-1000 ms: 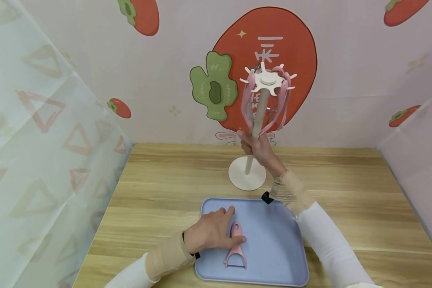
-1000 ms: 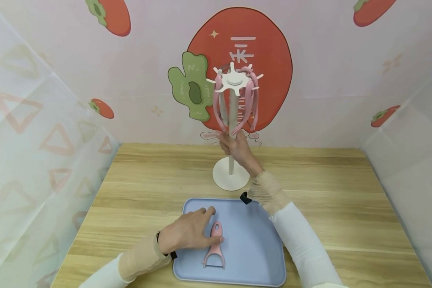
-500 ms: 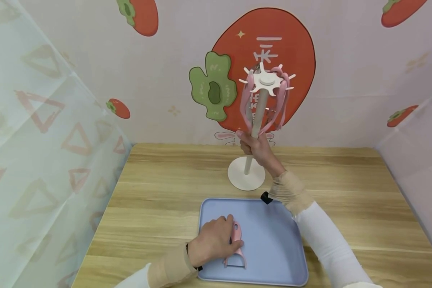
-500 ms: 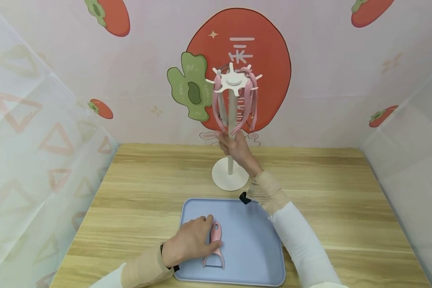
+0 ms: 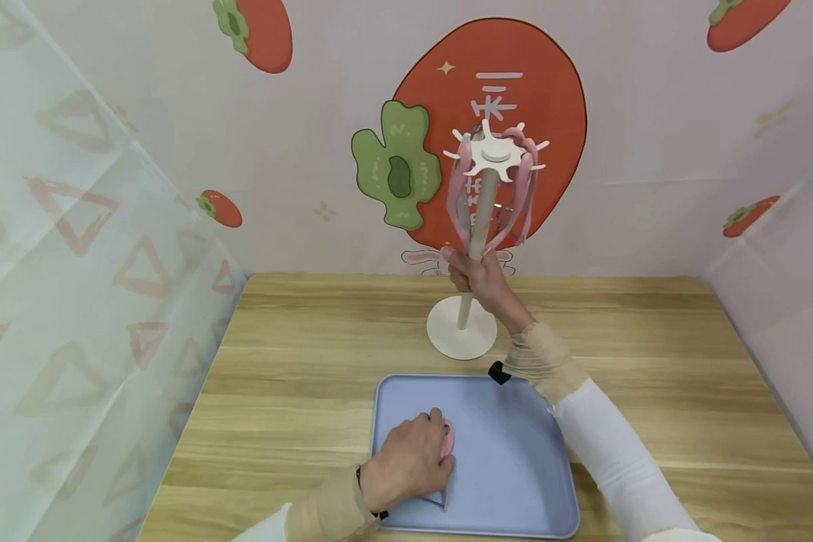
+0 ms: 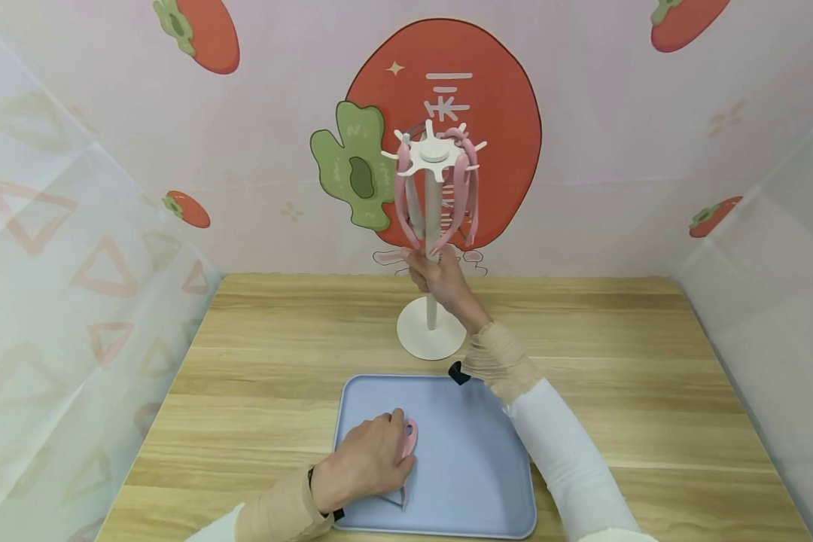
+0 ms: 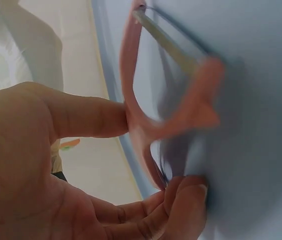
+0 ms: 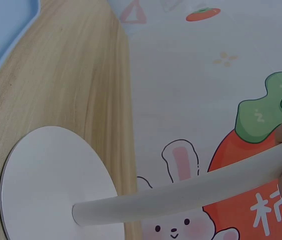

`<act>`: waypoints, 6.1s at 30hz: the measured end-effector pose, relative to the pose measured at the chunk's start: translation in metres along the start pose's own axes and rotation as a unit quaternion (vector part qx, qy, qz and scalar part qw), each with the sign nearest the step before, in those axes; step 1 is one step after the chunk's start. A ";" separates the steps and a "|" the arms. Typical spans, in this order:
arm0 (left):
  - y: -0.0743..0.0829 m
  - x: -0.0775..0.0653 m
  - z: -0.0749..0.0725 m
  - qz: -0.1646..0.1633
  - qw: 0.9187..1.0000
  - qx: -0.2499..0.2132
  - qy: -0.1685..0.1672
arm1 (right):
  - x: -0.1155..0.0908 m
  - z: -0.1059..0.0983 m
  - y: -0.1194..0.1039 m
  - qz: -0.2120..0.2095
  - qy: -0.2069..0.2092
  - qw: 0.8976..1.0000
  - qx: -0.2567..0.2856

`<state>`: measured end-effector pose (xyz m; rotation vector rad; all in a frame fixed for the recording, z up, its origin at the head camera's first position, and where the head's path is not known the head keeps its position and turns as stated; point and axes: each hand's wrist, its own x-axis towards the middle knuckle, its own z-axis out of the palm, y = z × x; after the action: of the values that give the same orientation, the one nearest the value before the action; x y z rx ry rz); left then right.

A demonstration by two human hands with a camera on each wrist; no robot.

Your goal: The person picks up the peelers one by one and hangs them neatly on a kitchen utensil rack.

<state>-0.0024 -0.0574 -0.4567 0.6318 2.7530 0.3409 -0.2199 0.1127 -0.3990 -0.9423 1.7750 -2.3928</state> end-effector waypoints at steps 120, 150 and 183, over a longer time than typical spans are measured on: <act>0.019 0.064 -0.227 0.267 0.783 -0.246 0.506 | -0.009 0.002 0.001 0.020 0.050 0.999 -0.008; 0.020 0.094 -0.232 0.265 0.773 -0.237 0.525 | -0.002 0.001 0.000 -0.008 0.011 1.000 0.000; 0.020 0.105 -0.229 0.268 0.774 -0.237 0.523 | -0.002 -0.002 -0.002 0.013 0.039 0.999 -0.006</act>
<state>-0.1616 -0.0289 -0.2629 1.3764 3.0557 1.9764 -0.2188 0.1160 -0.3980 -0.8331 1.8187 -2.4384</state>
